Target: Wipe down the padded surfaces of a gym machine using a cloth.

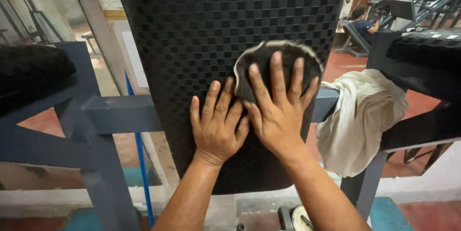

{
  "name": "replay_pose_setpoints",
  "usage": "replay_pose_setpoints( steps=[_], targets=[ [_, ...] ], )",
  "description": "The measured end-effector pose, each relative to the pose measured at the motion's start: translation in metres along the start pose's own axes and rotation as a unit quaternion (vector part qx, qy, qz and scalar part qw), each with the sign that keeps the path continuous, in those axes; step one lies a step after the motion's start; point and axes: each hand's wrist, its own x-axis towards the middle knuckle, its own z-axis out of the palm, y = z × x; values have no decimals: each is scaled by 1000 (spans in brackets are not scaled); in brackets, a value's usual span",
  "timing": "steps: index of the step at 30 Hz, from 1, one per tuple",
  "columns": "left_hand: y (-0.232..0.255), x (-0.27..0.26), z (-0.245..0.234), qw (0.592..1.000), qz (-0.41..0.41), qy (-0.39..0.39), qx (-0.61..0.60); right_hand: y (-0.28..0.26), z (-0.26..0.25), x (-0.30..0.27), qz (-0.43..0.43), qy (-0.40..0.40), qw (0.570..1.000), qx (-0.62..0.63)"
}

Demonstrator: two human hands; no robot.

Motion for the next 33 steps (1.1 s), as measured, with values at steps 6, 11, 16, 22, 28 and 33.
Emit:
replay_pose_setpoints(
  steps=[6, 11, 16, 22, 28, 33],
  targets=[
    [4, 4, -6, 1000, 10, 21, 12, 50, -5, 51, 66, 61, 993, 75],
    [2, 4, -4, 999, 15, 28, 17, 30, -11, 96, 81, 86, 989, 89],
    [2, 5, -5, 999, 11, 29, 7, 26, -27, 113, -55, -30, 997, 40],
    [2, 5, -3, 999, 13, 35, 13, 19, -19, 138, 175, 36, 983, 39],
    [0, 4, 1, 998, 14, 50, 31, 1, -34, 136, -70, -10, 996, 52],
    [0, 5, 2, 997, 31, 71, 27, -11, -33, 161, 93, -26, 995, -8]
  ],
)
